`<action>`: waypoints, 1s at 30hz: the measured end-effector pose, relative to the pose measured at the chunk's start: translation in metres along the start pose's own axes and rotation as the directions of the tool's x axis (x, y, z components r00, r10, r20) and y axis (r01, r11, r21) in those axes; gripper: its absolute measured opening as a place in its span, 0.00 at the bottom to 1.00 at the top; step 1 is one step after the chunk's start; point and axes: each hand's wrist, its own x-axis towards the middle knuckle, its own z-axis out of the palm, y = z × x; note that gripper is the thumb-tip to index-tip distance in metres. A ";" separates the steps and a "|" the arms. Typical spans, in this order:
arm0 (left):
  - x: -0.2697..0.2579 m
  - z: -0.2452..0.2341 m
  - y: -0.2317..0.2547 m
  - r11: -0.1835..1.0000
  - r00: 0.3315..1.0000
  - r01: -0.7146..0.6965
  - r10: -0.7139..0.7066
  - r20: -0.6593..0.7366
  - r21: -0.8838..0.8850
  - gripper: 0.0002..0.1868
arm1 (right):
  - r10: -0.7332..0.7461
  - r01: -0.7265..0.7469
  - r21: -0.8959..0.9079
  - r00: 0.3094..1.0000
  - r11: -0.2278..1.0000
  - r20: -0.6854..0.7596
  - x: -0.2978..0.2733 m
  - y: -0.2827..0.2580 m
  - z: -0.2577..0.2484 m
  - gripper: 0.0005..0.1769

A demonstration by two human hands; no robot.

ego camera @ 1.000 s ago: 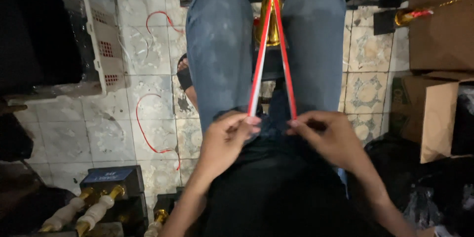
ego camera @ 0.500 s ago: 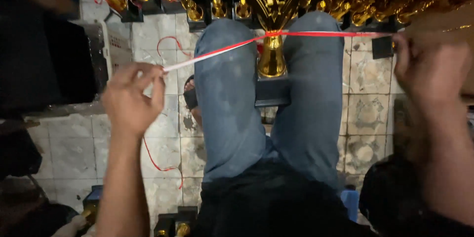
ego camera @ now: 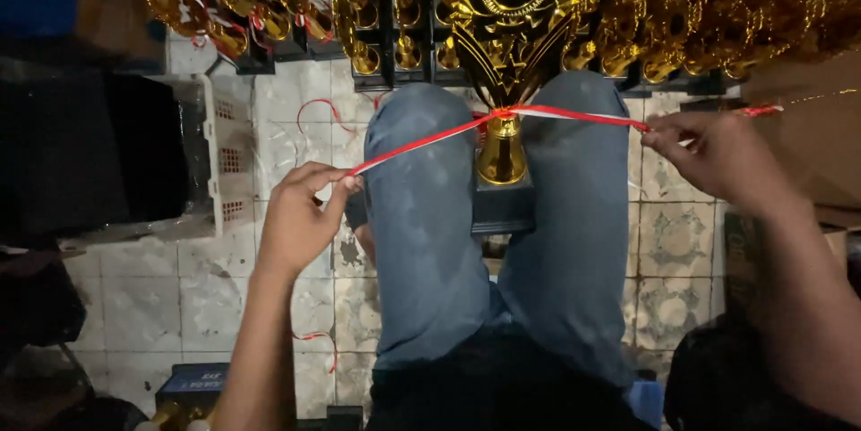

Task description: The person is tying a decorative red and white ribbon around the neck of a gold trophy, finishing it with a bow.

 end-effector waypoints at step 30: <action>0.087 0.018 0.131 0.958 0.943 -0.270 0.284 0.171 -0.102 0.03 | -0.479 0.423 0.418 0.877 0.804 0.033 0.002 -0.140 -0.008 0.05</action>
